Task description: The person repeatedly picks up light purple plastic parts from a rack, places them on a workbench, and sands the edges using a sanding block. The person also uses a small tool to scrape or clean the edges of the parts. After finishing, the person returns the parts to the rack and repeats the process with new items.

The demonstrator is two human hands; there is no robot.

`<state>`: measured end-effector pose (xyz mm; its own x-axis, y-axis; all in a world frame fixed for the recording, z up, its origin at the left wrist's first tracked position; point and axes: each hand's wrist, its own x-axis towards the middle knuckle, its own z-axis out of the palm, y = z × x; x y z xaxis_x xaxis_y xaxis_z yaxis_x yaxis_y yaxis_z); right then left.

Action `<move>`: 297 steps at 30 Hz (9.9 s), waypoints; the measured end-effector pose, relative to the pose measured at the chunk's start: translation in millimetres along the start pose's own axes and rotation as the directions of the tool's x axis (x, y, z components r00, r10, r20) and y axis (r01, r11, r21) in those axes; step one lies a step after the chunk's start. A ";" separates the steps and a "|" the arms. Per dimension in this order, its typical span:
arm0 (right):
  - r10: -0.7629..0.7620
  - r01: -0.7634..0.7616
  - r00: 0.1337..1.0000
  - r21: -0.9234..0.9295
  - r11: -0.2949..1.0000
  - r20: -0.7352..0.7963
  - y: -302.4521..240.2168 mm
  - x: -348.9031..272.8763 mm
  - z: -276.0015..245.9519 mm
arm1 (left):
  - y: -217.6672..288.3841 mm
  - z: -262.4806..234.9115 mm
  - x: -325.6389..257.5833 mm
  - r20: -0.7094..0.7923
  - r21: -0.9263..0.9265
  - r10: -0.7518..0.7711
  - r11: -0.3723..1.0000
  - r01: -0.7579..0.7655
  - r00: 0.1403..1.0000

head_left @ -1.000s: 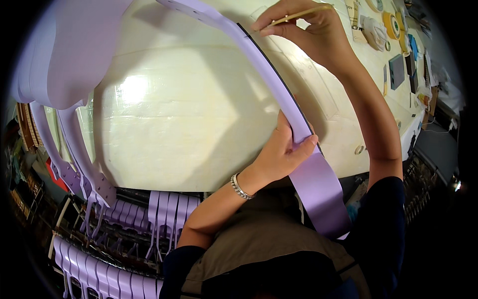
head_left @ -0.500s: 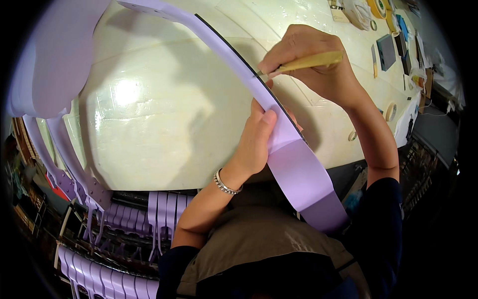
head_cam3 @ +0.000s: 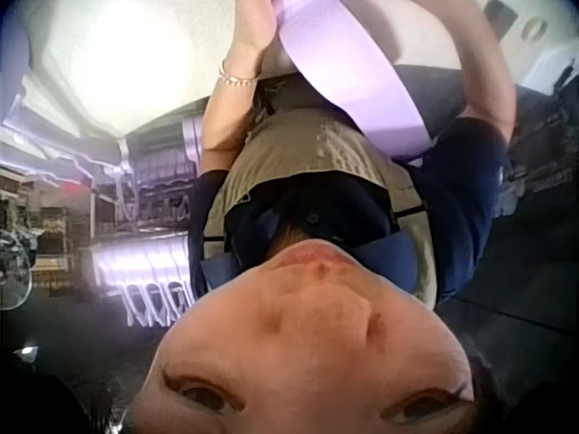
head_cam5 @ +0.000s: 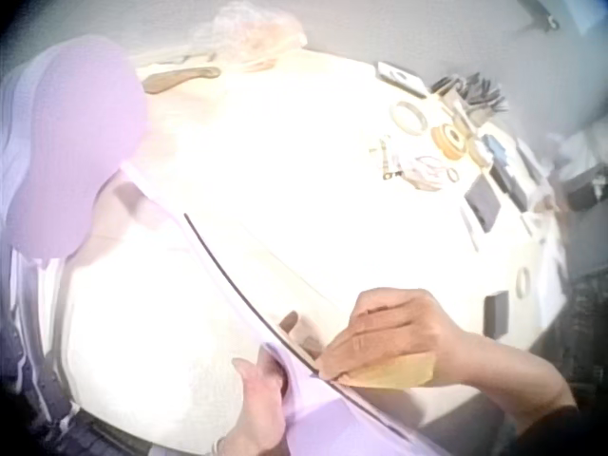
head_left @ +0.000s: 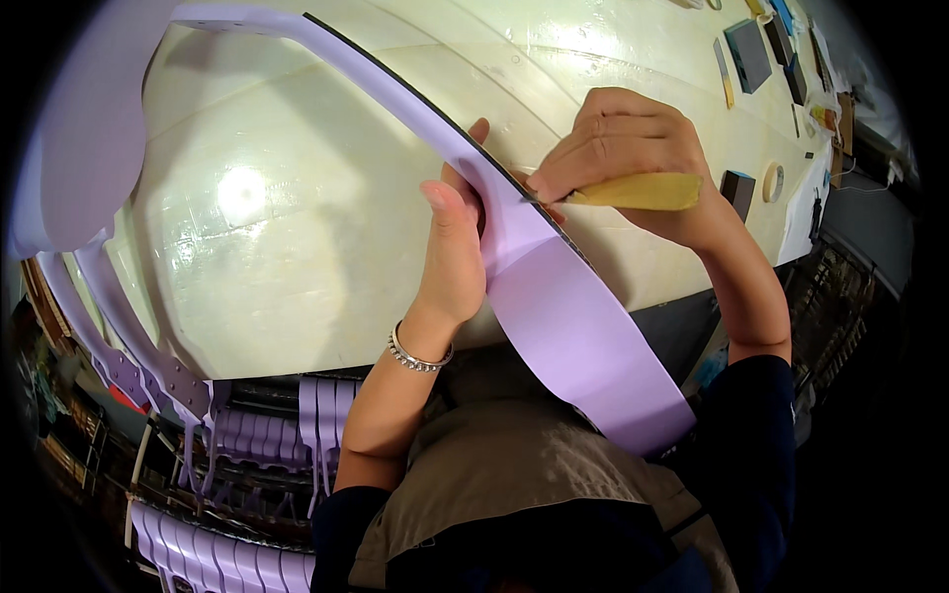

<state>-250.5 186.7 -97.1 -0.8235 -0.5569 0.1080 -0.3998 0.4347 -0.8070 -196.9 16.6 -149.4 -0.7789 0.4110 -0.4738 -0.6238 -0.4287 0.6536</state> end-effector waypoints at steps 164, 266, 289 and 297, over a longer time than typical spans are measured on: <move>0.493 -0.163 0.717 0.570 0.806 -0.493 -40.9 -145.1 -79.2 | 90.0 37.5 29.7 0.931 0.292 0.097 -0.777 -0.557 0.352; 0.478 -0.519 0.801 -0.021 0.854 -0.360 -11.3 -65.3 48.0 | 144.8 24.1 52.6 0.701 0.692 0.508 -0.313 -0.650 0.501; 0.686 -0.671 0.698 0.149 0.727 -0.205 -30.5 -215.7 33.4 | 165.2 -11.9 58.3 0.469 0.794 0.641 -0.005 -0.607 0.608; 0.237 -0.656 0.714 -0.511 0.555 -0.659 58.5 -141.5 -25.7 | 27.1 -26.6 -21.7 0.000 0.853 0.968 0.132 -0.505 0.252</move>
<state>-167.7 309.1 -144.6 -0.9480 0.1716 0.2682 0.1125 0.9685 -0.2220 -198.6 -25.3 -137.1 -0.8000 -0.3115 0.5128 0.3670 0.4222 0.8289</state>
